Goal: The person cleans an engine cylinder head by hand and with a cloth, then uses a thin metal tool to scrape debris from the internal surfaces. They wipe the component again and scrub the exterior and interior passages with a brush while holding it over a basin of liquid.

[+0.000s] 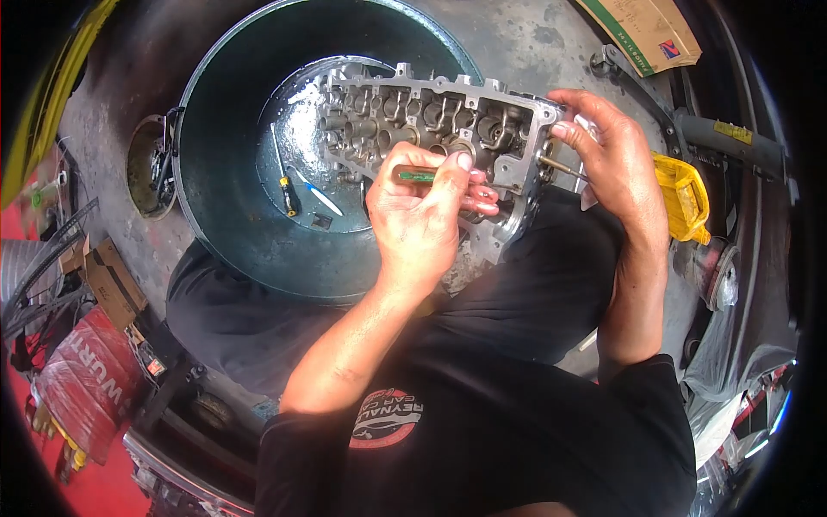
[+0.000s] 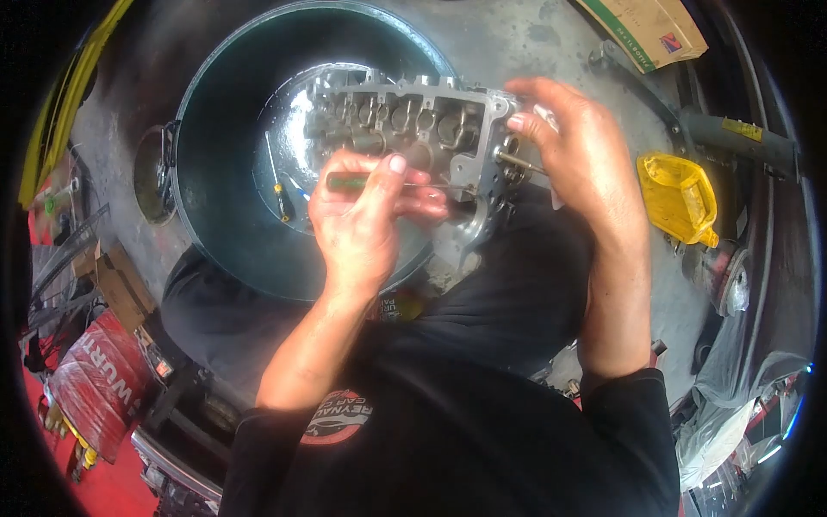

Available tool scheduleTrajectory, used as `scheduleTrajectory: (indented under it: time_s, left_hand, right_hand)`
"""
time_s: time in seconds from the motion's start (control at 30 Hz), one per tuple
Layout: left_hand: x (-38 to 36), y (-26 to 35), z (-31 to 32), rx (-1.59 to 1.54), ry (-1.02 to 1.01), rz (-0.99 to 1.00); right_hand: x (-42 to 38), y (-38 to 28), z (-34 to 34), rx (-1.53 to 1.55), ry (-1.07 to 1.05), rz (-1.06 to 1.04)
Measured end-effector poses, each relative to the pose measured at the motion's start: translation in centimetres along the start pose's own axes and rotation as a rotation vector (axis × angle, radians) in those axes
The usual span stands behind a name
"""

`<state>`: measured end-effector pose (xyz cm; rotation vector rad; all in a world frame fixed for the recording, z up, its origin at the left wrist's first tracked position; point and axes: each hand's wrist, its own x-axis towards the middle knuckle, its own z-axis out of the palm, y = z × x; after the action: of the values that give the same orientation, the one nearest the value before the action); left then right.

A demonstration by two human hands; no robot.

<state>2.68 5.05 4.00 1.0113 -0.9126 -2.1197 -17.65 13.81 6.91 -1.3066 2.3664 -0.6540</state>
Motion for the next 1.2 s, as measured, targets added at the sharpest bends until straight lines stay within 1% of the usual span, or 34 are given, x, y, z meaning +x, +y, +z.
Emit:
scheduleTrajectory:
  time_s: [0.13, 0.23, 0.33, 0.37, 0.47, 0.57, 0.7, 0.8, 0.83, 0.87, 0.93, 1.13, 1.2]
  left_hand:
    - [-0.2, 0.0, 0.0, -0.042, -0.007, 0.016]
    - [-0.3, -0.3, 0.1, -0.062, -0.015, 0.018]
    - [-0.6, -0.8, 0.3, -0.033, -0.016, 0.061]
    - [-0.8, -1.0, 0.5, -0.020, -0.015, 0.083]
    - [-0.9, -1.4, 0.7, -0.011, -0.028, 0.004]
    - [-0.4, -1.7, 0.9, 0.024, -0.029, 0.024]
    - [0.0, -0.6, 0.8, 0.041, -0.016, -0.007]
    - [0.2, -1.0, 0.4, -0.023, -0.013, 0.006]
    - [0.3, -1.1, 0.2, -0.002, -0.030, 0.020]
    - [0.4, -1.1, 0.0, -0.031, -0.016, -0.014]
    - [0.6, -1.2, -0.2, -0.093, 0.005, -0.086]
    - [-0.5, -2.3, -0.8, -0.246, 0.035, -0.100]
    - [-0.9, -2.7, -1.0, -0.266, 0.032, -0.075]
  right_hand:
    - [-0.6, -2.0, -1.2, -0.056, 0.108, -0.140]
    - [-1.7, -3.7, -1.0, 0.038, 0.066, -0.214]
    - [-2.5, -4.1, -0.9, 0.024, -0.033, -0.172]
    - [-2.6, -4.0, -0.8, 0.042, -0.019, -0.170]
    - [-2.8, -4.3, -1.2, -0.013, -0.107, -0.160]
    - [-2.6, -3.8, -1.0, -0.025, -0.078, -0.216]
    - [-2.5, -3.6, -1.0, -0.002, -0.086, -0.199]
    - [-2.5, -3.5, -1.1, 0.004, -0.093, -0.191]
    - [-2.6, -3.6, -1.1, 0.005, -0.108, -0.184]
    - [-2.5, -3.7, -1.1, 0.003, -0.117, -0.183]
    - [-2.4, -3.8, -1.1, -0.029, -0.127, -0.224]
    - [-2.8, -4.4, -0.7, -0.178, -0.163, -0.344]
    - [-3.0, -4.6, -0.2, -0.212, -0.163, -0.361]
